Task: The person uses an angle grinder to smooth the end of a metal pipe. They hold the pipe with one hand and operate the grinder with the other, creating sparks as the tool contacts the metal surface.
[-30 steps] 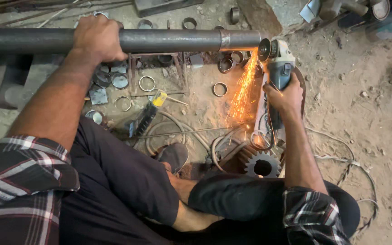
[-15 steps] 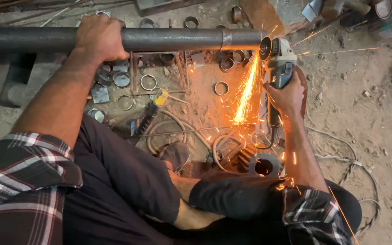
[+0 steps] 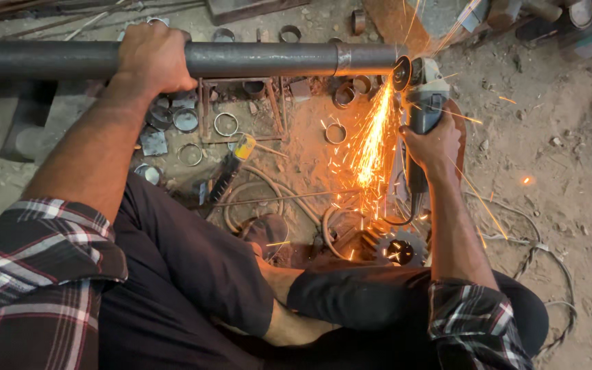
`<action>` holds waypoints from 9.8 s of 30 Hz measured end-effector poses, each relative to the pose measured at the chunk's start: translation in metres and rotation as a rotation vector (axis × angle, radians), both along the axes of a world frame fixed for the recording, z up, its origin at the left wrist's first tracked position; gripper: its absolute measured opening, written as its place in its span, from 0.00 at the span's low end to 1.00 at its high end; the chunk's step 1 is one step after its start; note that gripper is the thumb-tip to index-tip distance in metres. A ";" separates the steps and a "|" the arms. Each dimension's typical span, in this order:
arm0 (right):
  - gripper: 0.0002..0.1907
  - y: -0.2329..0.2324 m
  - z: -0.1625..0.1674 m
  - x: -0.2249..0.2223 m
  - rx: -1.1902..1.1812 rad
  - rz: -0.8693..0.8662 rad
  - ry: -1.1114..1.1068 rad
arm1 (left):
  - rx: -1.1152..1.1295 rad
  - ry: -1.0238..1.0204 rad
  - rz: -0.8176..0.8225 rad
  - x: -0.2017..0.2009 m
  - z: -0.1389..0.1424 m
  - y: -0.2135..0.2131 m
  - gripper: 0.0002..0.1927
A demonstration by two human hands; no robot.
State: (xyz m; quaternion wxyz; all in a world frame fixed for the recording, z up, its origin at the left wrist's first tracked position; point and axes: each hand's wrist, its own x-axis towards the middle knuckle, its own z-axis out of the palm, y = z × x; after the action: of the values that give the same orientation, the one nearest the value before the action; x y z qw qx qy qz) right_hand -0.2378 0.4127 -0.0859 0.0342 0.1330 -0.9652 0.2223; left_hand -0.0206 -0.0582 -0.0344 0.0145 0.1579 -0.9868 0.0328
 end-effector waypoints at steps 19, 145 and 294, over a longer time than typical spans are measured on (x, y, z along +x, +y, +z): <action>0.38 -0.014 0.024 0.015 -0.005 -0.150 -0.177 | -0.008 0.035 0.002 -0.002 -0.015 -0.010 0.28; 0.52 -0.015 0.006 0.011 0.052 -0.106 -0.065 | 0.048 -0.124 0.014 -0.002 0.000 -0.016 0.38; 0.41 -0.007 0.026 0.006 -0.100 -0.110 -0.147 | 0.057 -0.031 0.044 -0.004 0.004 -0.006 0.31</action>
State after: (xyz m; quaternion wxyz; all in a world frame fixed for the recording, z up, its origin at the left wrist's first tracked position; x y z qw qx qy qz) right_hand -0.2319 0.4052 -0.0602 -0.0180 0.0613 -0.9587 0.2772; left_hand -0.0247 -0.0644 -0.0304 -0.0059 0.1794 -0.9837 0.0073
